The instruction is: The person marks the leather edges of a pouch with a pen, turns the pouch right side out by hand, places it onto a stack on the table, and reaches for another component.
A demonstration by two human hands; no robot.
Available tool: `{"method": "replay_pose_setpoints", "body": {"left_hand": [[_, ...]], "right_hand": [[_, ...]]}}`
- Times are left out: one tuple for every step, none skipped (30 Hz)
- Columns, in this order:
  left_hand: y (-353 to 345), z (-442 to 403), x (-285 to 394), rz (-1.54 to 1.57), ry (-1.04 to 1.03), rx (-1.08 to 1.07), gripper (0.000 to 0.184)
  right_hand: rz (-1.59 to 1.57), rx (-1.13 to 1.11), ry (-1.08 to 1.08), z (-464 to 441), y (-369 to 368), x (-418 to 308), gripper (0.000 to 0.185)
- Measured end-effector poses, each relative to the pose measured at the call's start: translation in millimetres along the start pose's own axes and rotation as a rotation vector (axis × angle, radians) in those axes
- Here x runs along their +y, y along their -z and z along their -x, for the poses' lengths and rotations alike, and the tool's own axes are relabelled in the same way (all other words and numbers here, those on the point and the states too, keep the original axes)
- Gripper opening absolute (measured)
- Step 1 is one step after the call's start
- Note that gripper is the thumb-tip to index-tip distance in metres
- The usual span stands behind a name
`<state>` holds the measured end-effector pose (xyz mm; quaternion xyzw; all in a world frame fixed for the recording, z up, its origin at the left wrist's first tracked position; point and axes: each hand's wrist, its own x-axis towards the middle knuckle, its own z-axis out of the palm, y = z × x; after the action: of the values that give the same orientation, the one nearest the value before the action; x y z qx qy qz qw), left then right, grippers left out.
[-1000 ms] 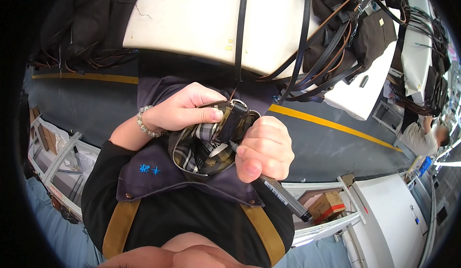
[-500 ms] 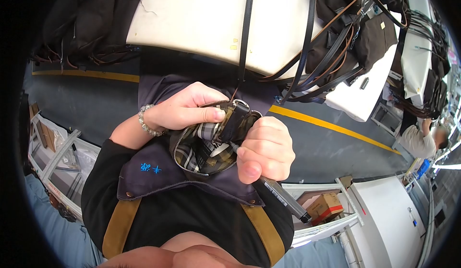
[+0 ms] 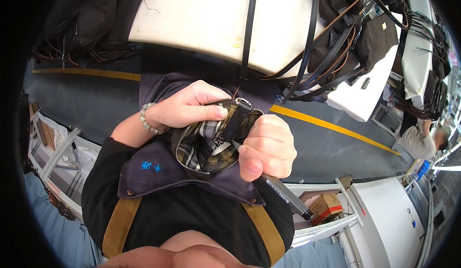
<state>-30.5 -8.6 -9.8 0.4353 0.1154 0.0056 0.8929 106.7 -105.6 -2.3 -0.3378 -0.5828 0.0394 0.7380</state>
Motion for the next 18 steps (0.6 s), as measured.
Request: {"method": "replay_pose_setpoints", "body": {"left_hand": [[0.1,0.3,0.2,-0.005,-0.001,-0.002,0.024],[0.3,0.5,0.3,-0.007,0.004,-0.004,0.024],[0.6,0.7,0.4,-0.009,0.009,-0.007,0.024],[0.7,0.9,0.4,-0.01,0.014,-0.01,0.024],[0.6,0.1,-0.4,-0.004,0.014,-0.005,0.024],[0.1,0.0,-1.2,0.002,0.014,-0.001,0.024],[-0.2,-0.1,-1.6,0.008,0.013,0.003,0.024],[-0.4,0.0,-1.3,0.006,0.007,0.002,0.024],[-0.4,0.2,-0.7,0.004,0.0,0.001,0.024],[-0.5,0.5,-0.3,0.002,-0.007,0.0,0.024],[-0.5,0.6,-0.6,0.002,-0.009,0.0,0.024],[-0.4,0.5,-1.4,0.003,-0.011,-0.001,0.024],[-0.5,0.5,-1.7,0.004,-0.013,-0.001,0.024],[-0.7,0.6,-1.5,0.008,-0.014,0.0,0.025],[-1.0,0.9,-1.3,0.011,-0.014,0.001,0.025],[-1.3,0.9,-1.2,0.015,-0.015,0.002,0.025],[-2.1,0.5,-1.8,0.015,-0.043,0.011,0.023],[-3.6,-0.1,-3.0,0.014,-0.072,0.02,0.021]], "right_hand": [[-0.018,-0.003,-0.002,-0.7,-0.6,-0.2,0.009],[-0.035,-0.006,-0.004,-1.7,-1.0,0.0,0.009],[-0.053,-0.009,-0.006,-2.3,-1.3,0.1,0.009],[-0.042,-0.003,-0.003,-1.7,-1.1,0.1,0.009],[-0.031,0.003,0.0,-0.4,0.0,0.5,0.009],[-0.021,0.01,0.003,0.2,0.2,0.4,0.009],[-0.018,0.001,-0.005,-0.2,0.3,-0.1,0.009],[-0.016,-0.007,-0.014,-1.1,0.1,-1.0,0.009],[-0.015,-0.015,-0.022,-1.5,-0.3,-1.4,0.009],[-0.03,0.014,-0.002,-1.3,-1.4,-0.3,0.009],[-0.044,0.042,0.018,-1.1,-2.8,1.4,0.012],[-0.059,0.071,0.038,-0.9,-3.6,2.3,0.017],[-0.056,0.061,0.034,-1.7,-3.7,1.9,0.017],[-0.054,0.051,0.03,-3.1,-3.8,1.2,0.017],[-0.052,0.042,0.026,-3.6,-3.9,0.8,0.017],[-0.064,0.053,0.025,-3.6,-4.1,0.9,0.018],[-0.075,0.065,0.025,-3.4,-4.7,1.1,0.019],[-0.087,0.076,0.024,-3.1,-5.4,1.0,0.02]]}}
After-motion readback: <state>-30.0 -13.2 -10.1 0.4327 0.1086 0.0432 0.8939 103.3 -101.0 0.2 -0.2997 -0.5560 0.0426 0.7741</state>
